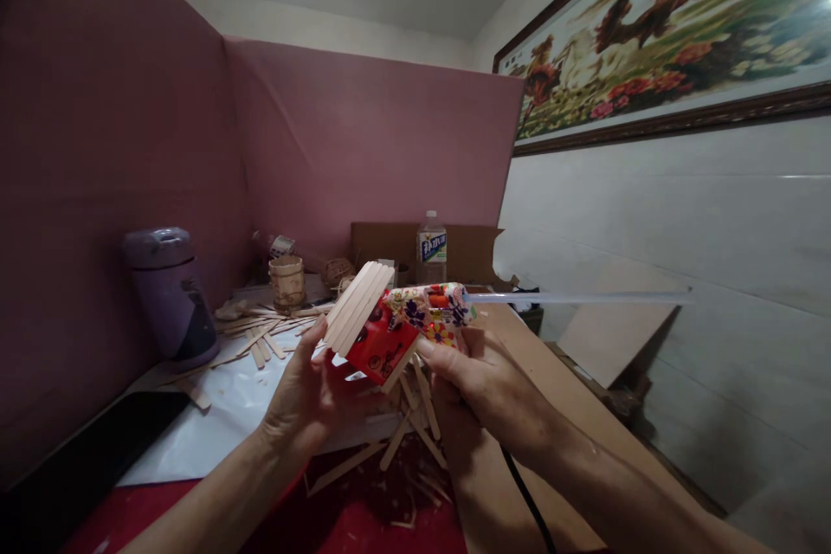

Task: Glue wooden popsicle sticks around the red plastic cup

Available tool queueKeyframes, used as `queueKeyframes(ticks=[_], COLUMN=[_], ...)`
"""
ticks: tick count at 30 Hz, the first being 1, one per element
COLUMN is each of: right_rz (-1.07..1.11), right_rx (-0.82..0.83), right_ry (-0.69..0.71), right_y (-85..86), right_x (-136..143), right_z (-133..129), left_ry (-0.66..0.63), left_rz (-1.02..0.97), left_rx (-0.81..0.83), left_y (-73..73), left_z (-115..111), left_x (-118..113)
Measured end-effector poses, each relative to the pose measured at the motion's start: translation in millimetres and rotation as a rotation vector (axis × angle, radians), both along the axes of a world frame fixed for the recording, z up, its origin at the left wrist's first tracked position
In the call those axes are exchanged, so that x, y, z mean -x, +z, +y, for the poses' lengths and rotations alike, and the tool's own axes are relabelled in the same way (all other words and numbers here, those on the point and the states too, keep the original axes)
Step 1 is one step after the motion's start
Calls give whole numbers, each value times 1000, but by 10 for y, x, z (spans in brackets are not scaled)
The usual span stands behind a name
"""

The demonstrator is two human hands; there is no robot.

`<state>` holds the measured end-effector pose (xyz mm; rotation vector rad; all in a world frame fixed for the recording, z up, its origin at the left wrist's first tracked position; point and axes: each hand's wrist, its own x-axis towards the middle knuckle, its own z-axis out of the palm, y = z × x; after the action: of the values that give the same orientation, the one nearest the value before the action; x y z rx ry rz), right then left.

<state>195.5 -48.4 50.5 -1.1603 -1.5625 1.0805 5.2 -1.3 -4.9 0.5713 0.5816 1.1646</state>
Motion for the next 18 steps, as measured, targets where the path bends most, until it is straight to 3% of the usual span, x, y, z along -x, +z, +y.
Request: queueKeyframes(ticks=[18], right_rz=[-52], right_rx=[-28], right_ry=[10], right_y=[14], right_x=[-39], right_z=[5], left_ry=[-1], left_rz=[18], left_rx=[-21], left_y=[3], left_z=[-29], left_x=[12])
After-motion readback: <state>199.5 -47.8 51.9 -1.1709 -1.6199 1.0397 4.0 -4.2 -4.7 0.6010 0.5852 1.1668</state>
